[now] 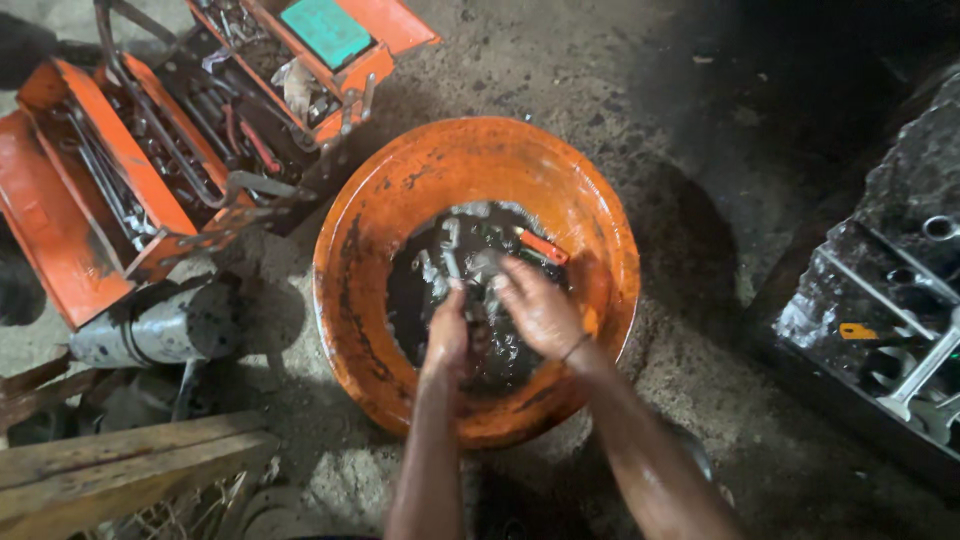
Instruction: The person scrubs various metal tools, including wrenches and screwdrivers, in an orange basin filled with dark liquid. They use a cloth to wipe each tool individually and place the cleaned items into an orange toolbox nearby.
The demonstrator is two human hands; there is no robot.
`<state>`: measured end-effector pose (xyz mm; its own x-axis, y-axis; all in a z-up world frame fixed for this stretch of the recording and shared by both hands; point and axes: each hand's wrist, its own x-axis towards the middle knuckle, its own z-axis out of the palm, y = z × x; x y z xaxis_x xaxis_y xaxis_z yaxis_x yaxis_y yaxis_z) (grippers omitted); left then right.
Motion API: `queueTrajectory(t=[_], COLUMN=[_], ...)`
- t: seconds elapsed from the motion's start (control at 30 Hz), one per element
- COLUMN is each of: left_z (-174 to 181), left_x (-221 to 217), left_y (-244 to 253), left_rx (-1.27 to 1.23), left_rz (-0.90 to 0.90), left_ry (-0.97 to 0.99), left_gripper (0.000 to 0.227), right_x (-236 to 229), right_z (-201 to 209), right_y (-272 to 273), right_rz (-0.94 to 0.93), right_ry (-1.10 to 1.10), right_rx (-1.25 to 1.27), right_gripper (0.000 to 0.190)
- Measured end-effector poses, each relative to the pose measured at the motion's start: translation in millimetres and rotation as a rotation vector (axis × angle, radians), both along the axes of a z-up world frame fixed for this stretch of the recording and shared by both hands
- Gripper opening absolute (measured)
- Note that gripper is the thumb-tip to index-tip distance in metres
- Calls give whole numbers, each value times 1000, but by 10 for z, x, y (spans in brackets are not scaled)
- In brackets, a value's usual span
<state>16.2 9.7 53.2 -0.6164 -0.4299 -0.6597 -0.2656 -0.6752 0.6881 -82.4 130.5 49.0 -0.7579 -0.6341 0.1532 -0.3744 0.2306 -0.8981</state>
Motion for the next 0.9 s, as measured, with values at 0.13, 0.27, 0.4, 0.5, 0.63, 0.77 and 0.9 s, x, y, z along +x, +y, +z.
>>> queueTrajectory(t=[0.13,0.27,0.4,0.5,0.63,0.77,0.9], left_z=[169,331,471,456,317,107,83], left_x=[-173,-67,-78,-89,-90,-119,-309], left_y=[283,336,189,103,26,37,267], left_rx=[125,71,79,18,-2,-38,-226], left_rz=[-114,-301,-335,-214,-203,-162,-288], left_ry=[101,98,351,347,313,369,133], left_gripper=[41,24,35,38,36,33,40], right_x=[-27,-566,-729,-533,-421,-292,-282], right_z=[-113,-573,-790,-657,-260,-27,-57], right_y=[-199,-147,49,206,280,205,-8], right_rz=[-157,-254,-290,-110,-55,82,-63], right_ry=[342,-153,-132,-185,-323,-580,-910], right_rx=[-77,435,94,126,208,-400,-532], right_gripper=[24,31,34,35,36,44,47])
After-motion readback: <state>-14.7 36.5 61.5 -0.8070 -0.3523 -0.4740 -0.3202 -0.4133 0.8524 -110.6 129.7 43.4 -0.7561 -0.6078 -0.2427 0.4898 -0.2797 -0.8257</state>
